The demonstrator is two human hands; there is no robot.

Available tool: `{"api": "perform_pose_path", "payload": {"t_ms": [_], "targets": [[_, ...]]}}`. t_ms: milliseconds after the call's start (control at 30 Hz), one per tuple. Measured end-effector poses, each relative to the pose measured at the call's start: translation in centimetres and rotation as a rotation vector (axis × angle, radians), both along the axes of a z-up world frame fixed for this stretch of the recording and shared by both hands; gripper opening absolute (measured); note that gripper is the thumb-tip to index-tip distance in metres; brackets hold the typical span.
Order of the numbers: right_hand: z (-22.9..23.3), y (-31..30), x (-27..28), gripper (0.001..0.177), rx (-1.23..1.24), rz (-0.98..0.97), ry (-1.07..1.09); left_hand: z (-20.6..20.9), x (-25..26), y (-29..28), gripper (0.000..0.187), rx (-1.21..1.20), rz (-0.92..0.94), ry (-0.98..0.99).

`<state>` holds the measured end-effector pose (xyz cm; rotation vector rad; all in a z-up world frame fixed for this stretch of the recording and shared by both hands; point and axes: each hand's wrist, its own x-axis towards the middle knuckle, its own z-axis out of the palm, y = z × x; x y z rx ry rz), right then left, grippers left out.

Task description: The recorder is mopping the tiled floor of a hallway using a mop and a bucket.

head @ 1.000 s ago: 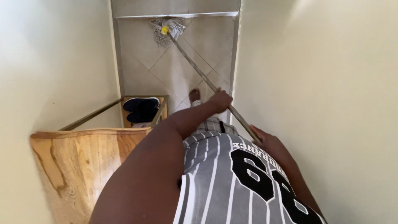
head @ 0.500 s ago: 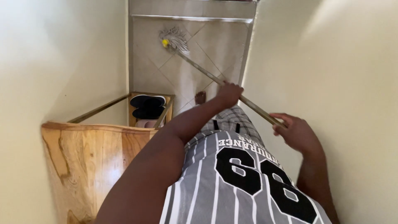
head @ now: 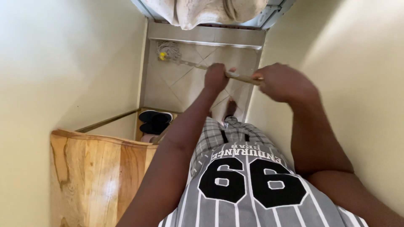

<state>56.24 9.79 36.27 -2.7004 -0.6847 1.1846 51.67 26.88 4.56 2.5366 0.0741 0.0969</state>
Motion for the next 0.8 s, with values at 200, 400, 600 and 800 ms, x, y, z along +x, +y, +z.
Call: {"api": "perform_pose_path", "payload": {"t_ms": [200, 400, 600, 800], "targets": [[5.5, 0.1, 1.4, 0.034, -0.19, -0.077, -0.02, 1.6, 0.3, -3.8, 0.031, -0.151, 0.081, -0.081], [1.2, 0.3, -1.2, 0.03, 0.003, -0.177, 0.092, -2.7, -2.1, 0.2, 0.013, -0.022, -0.122, 0.103], [-3.8, 5.0, -6.3, 0.033, 0.094, -0.308, 0.185, -5.9, -5.0, 7.9, 0.017, 0.091, -0.244, 0.282], [-4.2, 7.1, -9.6, 0.035, 0.145, -0.176, 0.017, -4.5, -6.1, 11.0, 0.017, 0.114, -0.389, 0.437]]}}
